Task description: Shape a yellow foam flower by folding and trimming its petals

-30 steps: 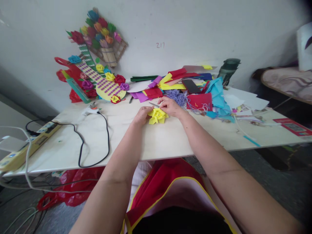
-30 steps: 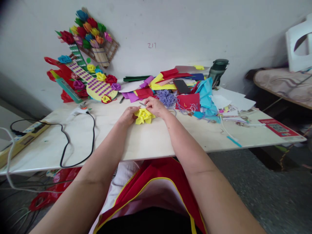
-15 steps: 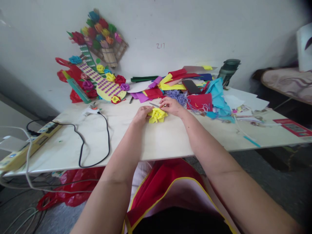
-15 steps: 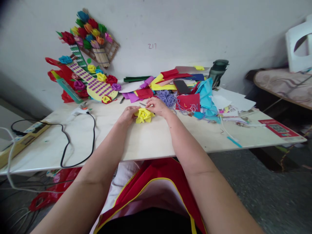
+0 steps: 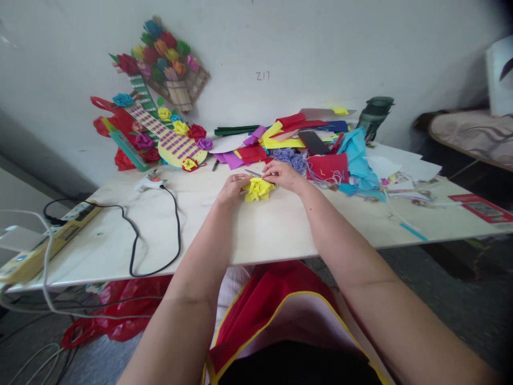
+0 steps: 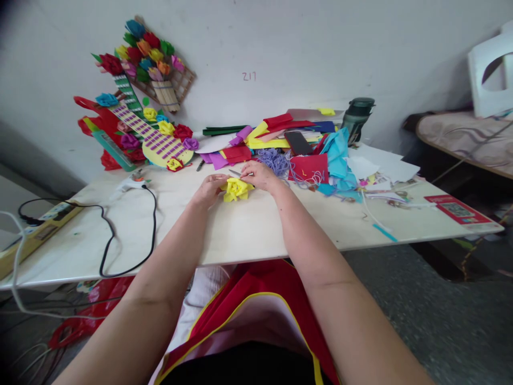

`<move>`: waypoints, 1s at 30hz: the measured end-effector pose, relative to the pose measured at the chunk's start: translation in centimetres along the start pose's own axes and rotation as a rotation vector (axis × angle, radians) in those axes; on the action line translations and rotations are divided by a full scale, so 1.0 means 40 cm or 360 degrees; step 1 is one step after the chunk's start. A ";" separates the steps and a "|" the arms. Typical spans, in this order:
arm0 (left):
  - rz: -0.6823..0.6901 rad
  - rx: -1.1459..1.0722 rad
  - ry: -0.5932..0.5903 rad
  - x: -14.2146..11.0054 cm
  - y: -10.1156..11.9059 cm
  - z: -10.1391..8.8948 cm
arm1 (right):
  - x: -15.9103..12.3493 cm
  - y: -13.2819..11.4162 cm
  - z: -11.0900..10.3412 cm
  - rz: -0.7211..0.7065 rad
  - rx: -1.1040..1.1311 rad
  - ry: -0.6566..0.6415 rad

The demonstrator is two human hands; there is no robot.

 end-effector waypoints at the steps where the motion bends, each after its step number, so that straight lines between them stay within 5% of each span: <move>1: 0.0000 -0.0008 -0.0007 0.000 0.000 -0.001 | 0.000 -0.003 0.001 0.0003 -0.0006 -0.0016; 30: 0.0057 -0.0154 -0.0169 0.007 -0.005 0.000 | 0.004 -0.022 0.004 -0.0067 -0.0247 -0.0031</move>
Point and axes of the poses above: each hand's wrist, its own x-axis towards the middle knuckle, its own z-axis out of the palm, y = z × x, the point moved 3 cm from there along x, towards the middle knuckle, and after that the axes turned 6 degrees about -y, right-handed, at the moved point
